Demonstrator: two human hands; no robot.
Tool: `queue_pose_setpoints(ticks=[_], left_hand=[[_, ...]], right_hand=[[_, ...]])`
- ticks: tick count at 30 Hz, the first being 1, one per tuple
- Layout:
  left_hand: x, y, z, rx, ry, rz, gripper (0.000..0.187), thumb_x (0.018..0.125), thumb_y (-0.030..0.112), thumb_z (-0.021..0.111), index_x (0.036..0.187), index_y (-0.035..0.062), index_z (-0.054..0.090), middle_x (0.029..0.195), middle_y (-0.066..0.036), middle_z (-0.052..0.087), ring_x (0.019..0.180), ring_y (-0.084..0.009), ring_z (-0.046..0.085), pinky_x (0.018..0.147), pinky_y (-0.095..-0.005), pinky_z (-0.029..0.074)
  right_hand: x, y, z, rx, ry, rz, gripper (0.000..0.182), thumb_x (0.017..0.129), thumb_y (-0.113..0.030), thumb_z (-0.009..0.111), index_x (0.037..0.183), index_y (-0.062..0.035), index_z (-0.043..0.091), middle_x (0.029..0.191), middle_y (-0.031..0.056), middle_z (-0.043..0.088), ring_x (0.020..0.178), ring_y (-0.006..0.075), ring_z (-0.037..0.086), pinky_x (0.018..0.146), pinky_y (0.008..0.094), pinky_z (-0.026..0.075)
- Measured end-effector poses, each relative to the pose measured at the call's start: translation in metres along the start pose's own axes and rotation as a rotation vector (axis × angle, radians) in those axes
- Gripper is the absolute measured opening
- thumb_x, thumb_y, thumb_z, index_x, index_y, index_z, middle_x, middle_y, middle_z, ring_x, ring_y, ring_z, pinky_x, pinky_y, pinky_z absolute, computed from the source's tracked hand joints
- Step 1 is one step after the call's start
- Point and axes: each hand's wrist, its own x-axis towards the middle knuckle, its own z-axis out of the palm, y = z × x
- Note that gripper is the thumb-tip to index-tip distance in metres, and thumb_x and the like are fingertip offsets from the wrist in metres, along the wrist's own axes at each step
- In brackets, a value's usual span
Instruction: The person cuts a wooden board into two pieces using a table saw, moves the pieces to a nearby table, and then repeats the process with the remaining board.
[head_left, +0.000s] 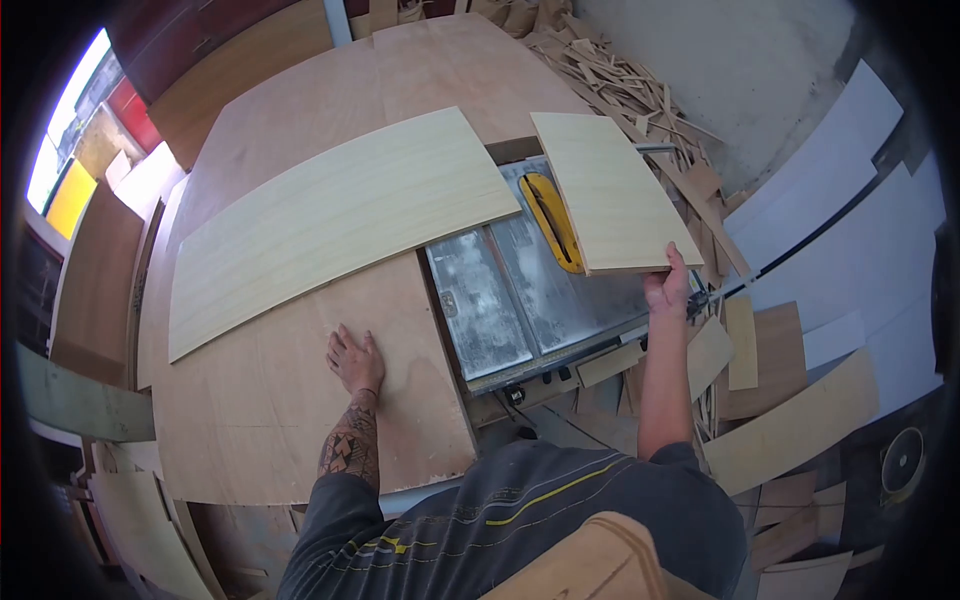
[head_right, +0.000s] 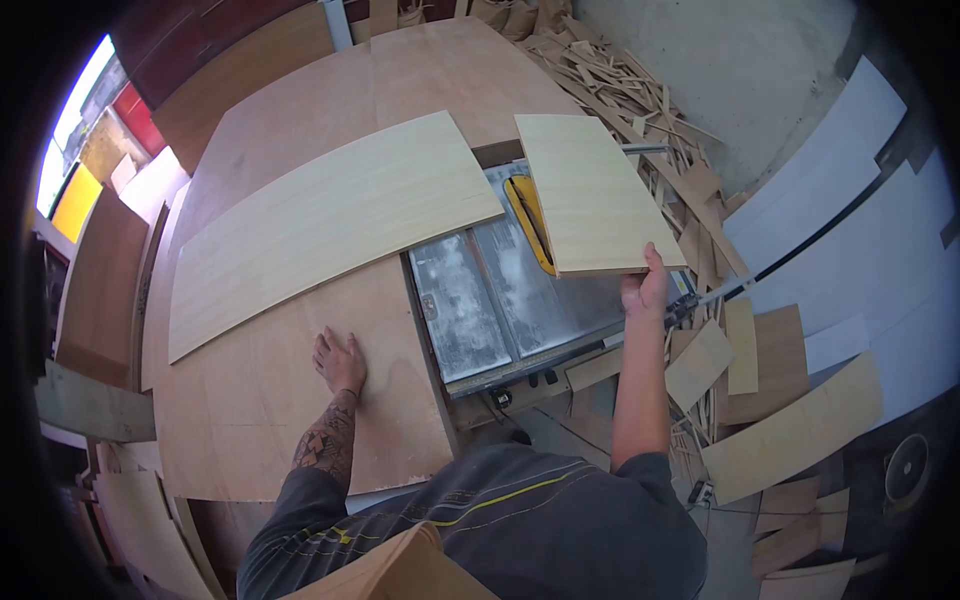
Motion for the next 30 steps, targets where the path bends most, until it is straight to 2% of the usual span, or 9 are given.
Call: queue_pose_setpoints(ticks=[4, 7, 14, 17, 21, 23, 24, 26, 30], left_hand=[[-0.002, -0.005, 0.006, 0.022, 0.003, 0.020, 0.070, 0.102, 0.046, 0.048, 0.156, 0.0047, 0.031, 0.158, -0.021, 0.032, 0.149, -0.0357, 0.027, 0.124, -0.0522, 0.017], [-0.006, -0.007, 0.004, -0.001, 0.009, 0.023, 0.073, 0.102, 0.050, 0.049, 0.156, 0.0046, 0.031, 0.158, -0.020, 0.033, 0.149, -0.0353, 0.028, 0.124, -0.0516, 0.017], [-0.018, -0.020, 0.006, -0.082, 0.033, 0.152, 0.079, 0.100, 0.054, 0.050, 0.156, 0.0027, 0.030, 0.157, -0.019, 0.037, 0.146, -0.0374, 0.033, 0.123, -0.0474, 0.023], [-0.033, -0.020, -0.002, -0.065, 0.009, 0.188, 0.077, 0.101, 0.053, 0.049, 0.155, 0.0013, 0.032, 0.156, -0.019, 0.038, 0.145, -0.0379, 0.035, 0.122, -0.0469, 0.027], [-0.040, -0.029, 0.001, -0.044, 0.015, 0.220, 0.074, 0.103, 0.052, 0.047, 0.154, -0.0003, 0.034, 0.157, -0.019, 0.039, 0.144, -0.0373, 0.037, 0.121, -0.0459, 0.029], [-0.045, -0.030, 0.001, -0.043, 0.010, 0.223, 0.074, 0.103, 0.051, 0.046, 0.154, -0.0005, 0.034, 0.157, -0.019, 0.039, 0.144, -0.0371, 0.037, 0.120, -0.0457, 0.030], [-0.049, -0.031, 0.001, -0.033, 0.013, 0.220, 0.073, 0.103, 0.051, 0.045, 0.154, -0.0008, 0.034, 0.157, -0.020, 0.039, 0.144, -0.0366, 0.037, 0.120, -0.0456, 0.030], [-0.060, -0.034, -0.004, -0.018, 0.019, 0.209, 0.072, 0.104, 0.050, 0.045, 0.153, -0.0010, 0.035, 0.156, -0.020, 0.039, 0.143, -0.0361, 0.038, 0.120, -0.0455, 0.030], [-0.080, -0.032, -0.012, -0.011, 0.030, 0.204, 0.071, 0.104, 0.049, 0.045, 0.153, -0.0023, 0.036, 0.155, -0.021, 0.040, 0.143, -0.0356, 0.039, 0.119, -0.0455, 0.031]], right_hand=[[-0.116, -0.079, -0.050, 0.030, 0.100, -0.150, 0.036, 0.094, -0.015, 0.069, 0.127, -0.0035, 0.059, 0.122, 0.0097, 0.068, 0.114, 0.0237, 0.067, 0.096, 0.0379, 0.058], [-0.187, -0.150, -0.102, 0.030, 0.208, -0.251, 0.041, 0.096, -0.016, 0.067, 0.132, -0.0006, 0.055, 0.131, 0.0114, 0.063, 0.122, 0.0246, 0.061, 0.104, 0.0399, 0.053], [-0.355, -0.276, -0.189, -0.234, 0.477, -0.583, 0.039, 0.096, -0.018, 0.069, 0.129, -0.0006, 0.057, 0.125, 0.0107, 0.065, 0.111, 0.0236, 0.066, 0.097, 0.0375, 0.055], [-0.417, -0.292, -0.219, -0.437, 0.719, -0.665, 0.043, 0.094, -0.009, 0.070, 0.133, -0.0004, 0.055, 0.125, 0.0127, 0.064, 0.110, 0.0242, 0.067, 0.084, 0.0368, 0.060], [-0.466, -0.294, -0.263, -0.510, 0.878, -0.669, 0.047, 0.093, -0.007, 0.070, 0.136, 0.0002, 0.052, 0.126, 0.0146, 0.063, 0.109, 0.0269, 0.067, 0.084, 0.0387, 0.060], [-0.476, -0.291, -0.294, -0.373, 0.986, -0.604, 0.045, 0.095, -0.005, 0.067, 0.136, 0.0018, 0.051, 0.128, 0.0162, 0.062, 0.115, 0.0316, 0.065, 0.089, 0.0472, 0.060], [-0.479, -0.289, -0.312, -0.371, 0.993, -0.602, 0.045, 0.095, -0.005, 0.067, 0.136, 0.0018, 0.051, 0.128, 0.0162, 0.062, 0.115, 0.0316, 0.065, 0.089, 0.0472, 0.060], [-0.478, -0.281, -0.366, -0.152, 1.133, -0.444, 0.043, 0.095, -0.005, 0.064, 0.135, 0.0026, 0.049, 0.128, 0.0193, 0.061, 0.117, 0.0381, 0.064, 0.091, 0.0566, 0.058], [-0.475, -0.233, -0.477, 0.005, 1.133, -0.282, 0.044, 0.097, -0.006, 0.059, 0.137, 0.0022, 0.045, 0.134, 0.0241, 0.056, 0.121, 0.0448, 0.059, 0.094, 0.0658, 0.054]])
